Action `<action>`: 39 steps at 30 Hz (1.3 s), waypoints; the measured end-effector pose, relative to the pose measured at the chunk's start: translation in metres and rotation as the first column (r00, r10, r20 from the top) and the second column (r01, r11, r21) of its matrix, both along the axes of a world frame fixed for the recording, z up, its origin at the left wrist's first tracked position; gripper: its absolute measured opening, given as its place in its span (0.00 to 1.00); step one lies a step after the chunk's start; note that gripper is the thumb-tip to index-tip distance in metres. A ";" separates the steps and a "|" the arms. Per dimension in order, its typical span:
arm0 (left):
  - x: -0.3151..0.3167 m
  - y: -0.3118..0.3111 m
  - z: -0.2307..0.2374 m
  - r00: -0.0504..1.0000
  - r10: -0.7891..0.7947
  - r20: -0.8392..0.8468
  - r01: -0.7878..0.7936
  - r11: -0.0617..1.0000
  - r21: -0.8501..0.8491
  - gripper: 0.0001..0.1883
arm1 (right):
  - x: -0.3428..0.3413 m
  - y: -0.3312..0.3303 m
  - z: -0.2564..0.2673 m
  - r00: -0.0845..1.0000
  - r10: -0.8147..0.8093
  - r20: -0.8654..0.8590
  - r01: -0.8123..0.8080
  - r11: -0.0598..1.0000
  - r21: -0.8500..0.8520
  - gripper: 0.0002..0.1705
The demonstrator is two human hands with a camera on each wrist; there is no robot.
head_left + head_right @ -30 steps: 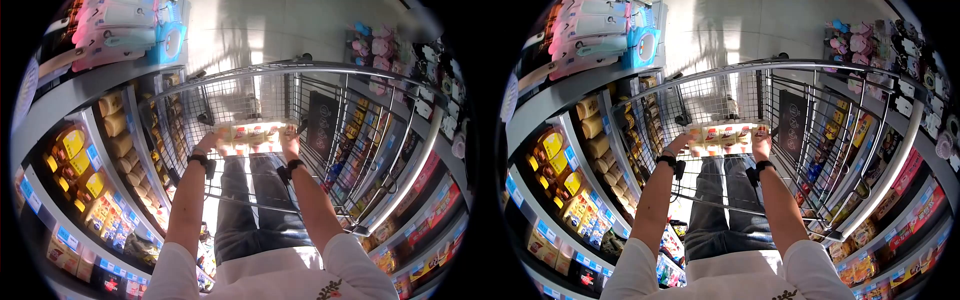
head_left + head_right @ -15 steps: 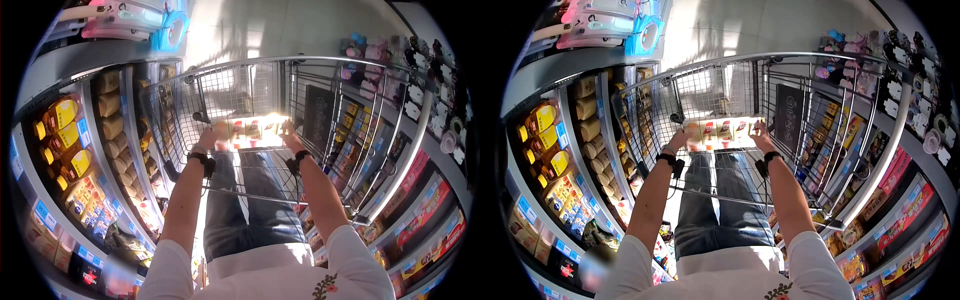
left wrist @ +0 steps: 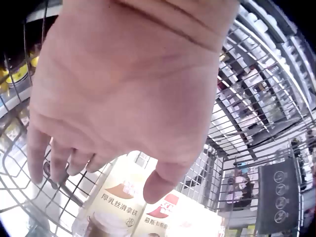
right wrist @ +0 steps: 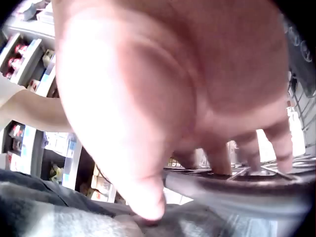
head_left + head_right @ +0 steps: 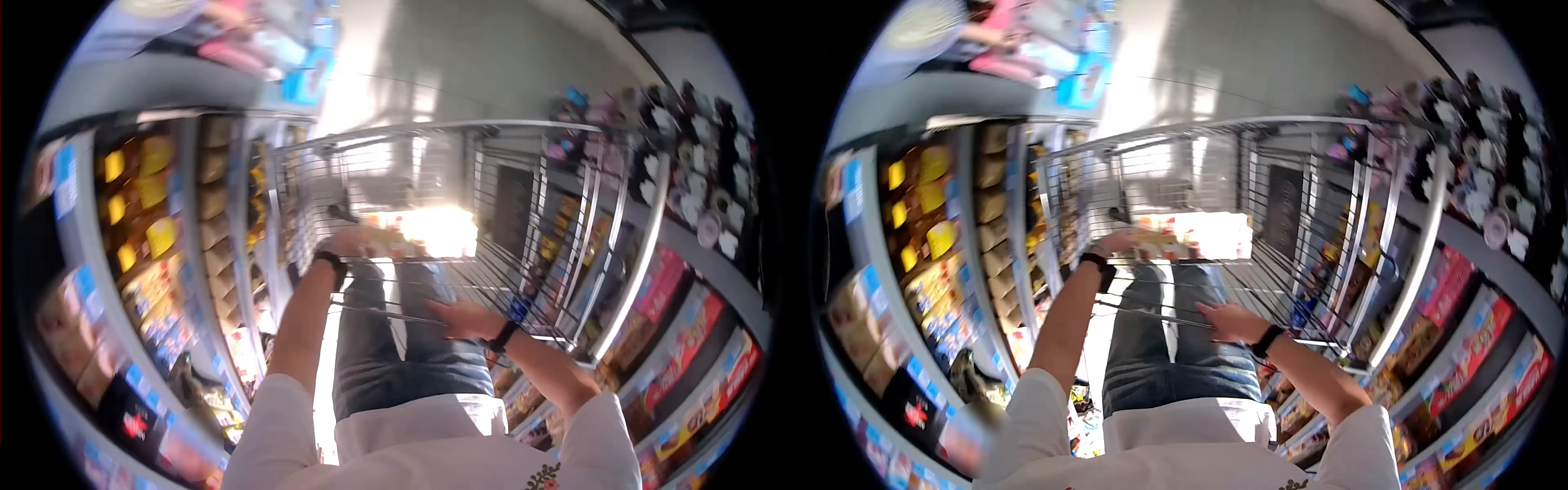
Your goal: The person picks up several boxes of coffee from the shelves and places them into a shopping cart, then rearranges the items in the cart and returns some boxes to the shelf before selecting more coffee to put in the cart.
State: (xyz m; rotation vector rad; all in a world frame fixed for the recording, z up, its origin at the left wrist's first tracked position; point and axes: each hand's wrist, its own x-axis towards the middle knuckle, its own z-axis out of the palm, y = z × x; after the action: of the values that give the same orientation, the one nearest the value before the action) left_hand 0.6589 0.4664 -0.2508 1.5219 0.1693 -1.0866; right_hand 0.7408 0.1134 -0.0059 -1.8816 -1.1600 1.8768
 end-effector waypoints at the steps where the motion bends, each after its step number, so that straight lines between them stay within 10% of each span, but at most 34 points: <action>1: -0.036 -0.003 -0.044 0.894 0.426 -0.141 -0.448 0.865 -0.227 0.18 | 0.006 0.005 0.005 1.000 0.016 -0.026 -0.017 0.999 -0.028 0.48; 2: -0.020 0.001 -0.024 0.982 0.185 0.033 -0.185 0.983 0.001 0.16 | 0.012 0.010 0.007 0.998 0.042 -0.053 -0.044 0.998 -0.042 0.47; 3: -0.005 -0.004 0.035 0.922 0.384 0.053 -0.376 0.920 -0.112 0.15 | -0.001 -0.005 -0.012 1.000 0.023 0.009 -0.024 0.991 0.131 0.45; 6: 0.014 -0.013 0.116 0.969 0.189 0.161 -0.229 0.933 0.278 0.23 | 0.005 0.019 0.004 0.984 0.161 0.074 -0.163 0.986 0.026 0.35; 10: -0.007 -0.011 0.248 0.895 0.259 0.362 -0.381 0.867 0.322 0.29 | -0.011 0.026 -0.001 0.938 0.114 0.327 -0.168 0.976 0.140 0.23; 13: -0.062 0.003 0.302 0.856 0.025 0.517 -0.351 0.762 0.544 0.26 | -0.029 0.052 -0.013 0.822 0.213 0.528 -0.302 0.949 0.087 0.13; 23: -0.308 0.039 0.407 0.739 0.276 0.614 -0.655 0.505 0.562 0.24 | -0.032 0.114 0.011 0.789 0.307 0.533 -0.366 0.931 0.006 0.14; 26: -0.358 0.046 0.432 0.693 0.328 0.642 -0.718 0.385 0.579 0.22 | -0.045 0.138 0.029 0.725 0.433 0.535 -0.340 0.901 -0.269 0.18; 31: -0.392 0.050 0.497 0.435 0.407 0.803 -0.899 0.240 0.365 0.25 | -0.046 0.159 -0.031 0.639 0.576 0.510 -0.489 0.816 -0.310 0.15; 32: -0.391 0.050 0.516 0.344 0.431 0.834 -0.937 0.206 0.280 0.25 | -0.017 0.154 -0.127 -0.067 0.756 0.651 -0.973 0.095 -0.210 0.13; 33: -0.389 0.051 0.533 0.250 0.447 0.859 -0.966 0.170 0.193 0.26 | -0.043 0.204 -0.032 0.624 0.621 0.474 -0.616 0.764 -0.191 0.14; 34: -0.386 0.053 0.556 0.236 0.446 0.863 -0.970 0.156 0.185 0.26 | -0.042 0.229 -0.045 0.773 0.421 0.474 -0.454 0.890 -0.051 0.18; 36: -0.378 0.058 0.598 0.183 0.283 0.942 -0.978 0.151 0.145 0.27 | -0.050 0.305 0.021 0.877 0.265 0.401 -0.416 0.838 0.355 0.23; 37: -0.374 0.063 0.610 0.175 0.279 0.944 -0.980 0.142 0.140 0.27 | -0.080 0.338 0.092 0.986 -0.088 0.144 -0.024 0.774 0.633 0.18; 39: -0.364 0.070 0.625 0.190 0.173 0.966 -0.971 0.177 0.159 0.30 | -0.120 0.392 0.220 0.970 -0.245 0.000 0.157 0.620 0.769 0.25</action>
State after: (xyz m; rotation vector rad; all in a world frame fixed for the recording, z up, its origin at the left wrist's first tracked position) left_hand 0.2947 0.5362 0.3746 2.2316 0.7687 0.7879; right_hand 0.6209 0.5055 0.2145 -1.5111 -1.4011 0.9053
